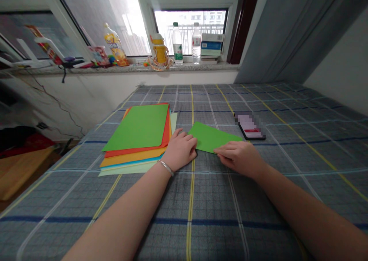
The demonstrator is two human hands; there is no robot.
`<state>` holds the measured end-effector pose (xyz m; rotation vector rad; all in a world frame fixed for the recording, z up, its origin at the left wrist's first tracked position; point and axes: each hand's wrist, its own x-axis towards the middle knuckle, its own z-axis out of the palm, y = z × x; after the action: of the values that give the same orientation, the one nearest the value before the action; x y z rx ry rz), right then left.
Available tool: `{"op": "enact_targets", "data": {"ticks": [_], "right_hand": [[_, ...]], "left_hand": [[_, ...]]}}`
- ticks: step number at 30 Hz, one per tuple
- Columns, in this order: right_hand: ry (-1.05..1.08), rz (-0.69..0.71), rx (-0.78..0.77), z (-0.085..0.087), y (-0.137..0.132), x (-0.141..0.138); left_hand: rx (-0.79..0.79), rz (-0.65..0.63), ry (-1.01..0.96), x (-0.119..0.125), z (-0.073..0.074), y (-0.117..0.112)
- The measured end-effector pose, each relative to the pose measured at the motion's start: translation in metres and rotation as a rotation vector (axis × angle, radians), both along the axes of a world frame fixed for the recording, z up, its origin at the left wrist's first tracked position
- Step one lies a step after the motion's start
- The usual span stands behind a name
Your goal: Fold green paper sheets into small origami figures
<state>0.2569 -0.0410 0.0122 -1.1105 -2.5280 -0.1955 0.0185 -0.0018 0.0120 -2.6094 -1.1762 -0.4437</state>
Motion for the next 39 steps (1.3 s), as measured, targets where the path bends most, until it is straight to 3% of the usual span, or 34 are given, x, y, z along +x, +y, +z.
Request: {"op": "enact_targets", "data": {"ticks": [20,23,26,30,39], "right_hand": [[0.04,-0.008,-0.123,0.002,0.009,0.027],[0.05,0.049,-0.177,0.0,0.011,0.03],[0.025,0.1,-0.232,-0.001,0.012,0.029],[-0.03,0.14,-0.293,0.002,0.01,0.029],[-0.137,-0.11,-0.301,-0.008,0.014,0.059]], "left_hand": [[-0.08,0.146,0.109,-0.041,0.008,0.013],[-0.093,0.167,0.019,-0.038,0.009,0.011],[-0.118,0.081,-0.061,-0.028,0.005,0.007],[-0.185,0.025,-0.007,-0.018,-0.004,0.002],[-0.165,0.134,0.071,-0.009,-0.006,-0.008]]}}
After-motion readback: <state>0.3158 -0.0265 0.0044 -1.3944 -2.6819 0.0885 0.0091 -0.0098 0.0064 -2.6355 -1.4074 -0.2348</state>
